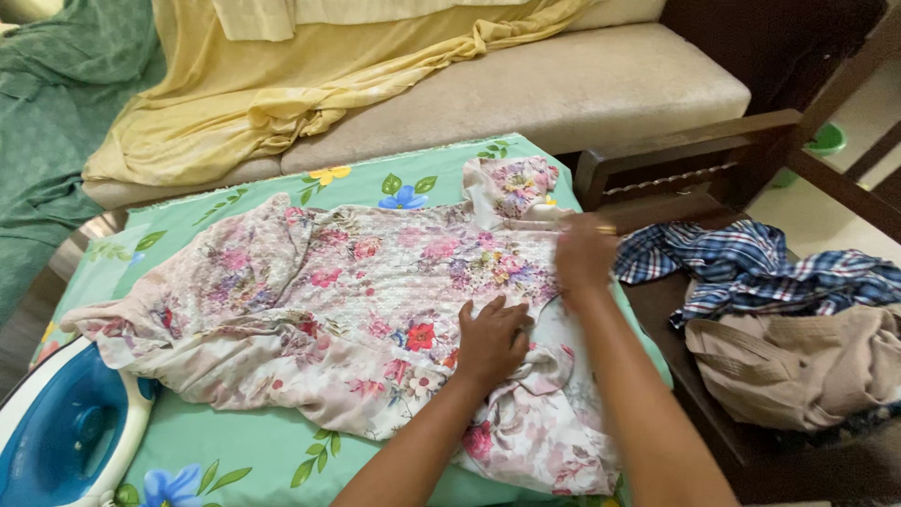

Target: The person irons a floral-patterned garment on a table using a blue and white electric iron. They repeatedly smooth the fabric, reposition the garment, and iron different sections, including the sleeves and body, while other clothes remain on a nearby chair.

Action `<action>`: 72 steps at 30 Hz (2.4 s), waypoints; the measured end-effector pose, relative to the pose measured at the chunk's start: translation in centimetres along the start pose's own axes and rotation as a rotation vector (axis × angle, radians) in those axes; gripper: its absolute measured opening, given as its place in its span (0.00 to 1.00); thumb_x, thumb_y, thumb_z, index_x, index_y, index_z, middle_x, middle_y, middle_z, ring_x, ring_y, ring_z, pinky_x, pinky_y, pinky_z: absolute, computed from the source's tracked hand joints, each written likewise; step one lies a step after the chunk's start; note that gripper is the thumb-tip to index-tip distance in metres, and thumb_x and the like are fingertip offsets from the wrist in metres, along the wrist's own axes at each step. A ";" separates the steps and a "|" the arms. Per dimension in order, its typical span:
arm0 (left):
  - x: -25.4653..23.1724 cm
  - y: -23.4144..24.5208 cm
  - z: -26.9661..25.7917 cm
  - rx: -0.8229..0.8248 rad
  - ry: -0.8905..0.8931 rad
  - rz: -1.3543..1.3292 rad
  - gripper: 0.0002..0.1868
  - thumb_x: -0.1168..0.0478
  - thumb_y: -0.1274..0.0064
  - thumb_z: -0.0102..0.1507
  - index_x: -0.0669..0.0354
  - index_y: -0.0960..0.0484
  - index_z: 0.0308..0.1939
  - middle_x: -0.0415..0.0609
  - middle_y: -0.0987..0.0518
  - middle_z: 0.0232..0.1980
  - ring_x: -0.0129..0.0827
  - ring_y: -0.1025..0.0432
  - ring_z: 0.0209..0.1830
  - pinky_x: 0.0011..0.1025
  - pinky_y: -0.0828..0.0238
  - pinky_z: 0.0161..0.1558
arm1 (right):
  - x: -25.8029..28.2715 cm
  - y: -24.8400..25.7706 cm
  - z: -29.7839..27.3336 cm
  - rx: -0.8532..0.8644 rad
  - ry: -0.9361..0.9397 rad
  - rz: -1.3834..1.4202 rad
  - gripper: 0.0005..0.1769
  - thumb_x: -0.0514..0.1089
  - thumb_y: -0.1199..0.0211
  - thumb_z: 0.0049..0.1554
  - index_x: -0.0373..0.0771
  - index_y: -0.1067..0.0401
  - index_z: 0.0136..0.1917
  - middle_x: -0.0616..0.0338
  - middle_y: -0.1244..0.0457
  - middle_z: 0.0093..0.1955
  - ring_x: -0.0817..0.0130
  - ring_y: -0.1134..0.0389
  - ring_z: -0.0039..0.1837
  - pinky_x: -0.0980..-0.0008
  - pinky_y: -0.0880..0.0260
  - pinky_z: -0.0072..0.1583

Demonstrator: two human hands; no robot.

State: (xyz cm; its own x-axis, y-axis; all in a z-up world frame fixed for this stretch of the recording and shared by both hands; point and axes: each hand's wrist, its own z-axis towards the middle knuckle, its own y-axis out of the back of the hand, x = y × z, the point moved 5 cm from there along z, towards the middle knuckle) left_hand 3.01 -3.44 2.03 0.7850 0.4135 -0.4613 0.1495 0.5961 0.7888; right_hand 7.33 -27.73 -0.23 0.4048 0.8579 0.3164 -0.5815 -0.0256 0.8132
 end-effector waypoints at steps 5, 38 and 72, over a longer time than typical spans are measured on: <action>0.6 -0.3 -0.5 -0.155 -0.039 -0.041 0.12 0.63 0.50 0.61 0.55 0.16 0.47 0.50 0.17 0.43 0.43 0.24 0.58 0.58 0.41 0.60 | 4.8 -1.1 -4.7 0.470 -0.060 -0.138 0.50 0.73 0.55 0.59 0.36 0.55 0.81 0.50 0.63 0.85 0.51 0.64 0.85 0.36 0.73 0.77; 37.8 36.2 -30.2 -0.222 1.121 0.461 0.30 0.44 0.43 0.61 0.67 0.25 0.54 0.62 0.17 0.52 0.54 0.21 0.52 0.49 0.25 0.54 | 26.1 -0.1 -19.4 0.448 0.166 -0.022 0.57 0.88 0.58 0.51 0.55 0.51 0.83 0.46 0.63 0.86 0.39 0.68 0.84 0.17 0.77 0.70; 12.9 19.2 4.2 0.248 0.559 -0.493 0.35 0.55 0.39 0.60 0.55 0.42 0.64 0.55 0.22 0.31 0.38 0.29 0.19 0.39 0.31 0.22 | 20.4 6.7 -17.3 0.224 0.244 0.167 0.37 0.67 0.34 0.51 0.42 0.33 0.64 0.56 0.37 0.63 0.57 0.33 0.63 0.51 0.35 0.62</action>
State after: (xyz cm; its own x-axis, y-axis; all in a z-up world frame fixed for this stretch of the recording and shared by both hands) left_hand 18.50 10.39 12.92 0.1842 0.4651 -0.8659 0.5835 0.6572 0.4771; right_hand -0.48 -1.51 3.24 0.1210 0.9288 0.3502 -0.4455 -0.2645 0.8553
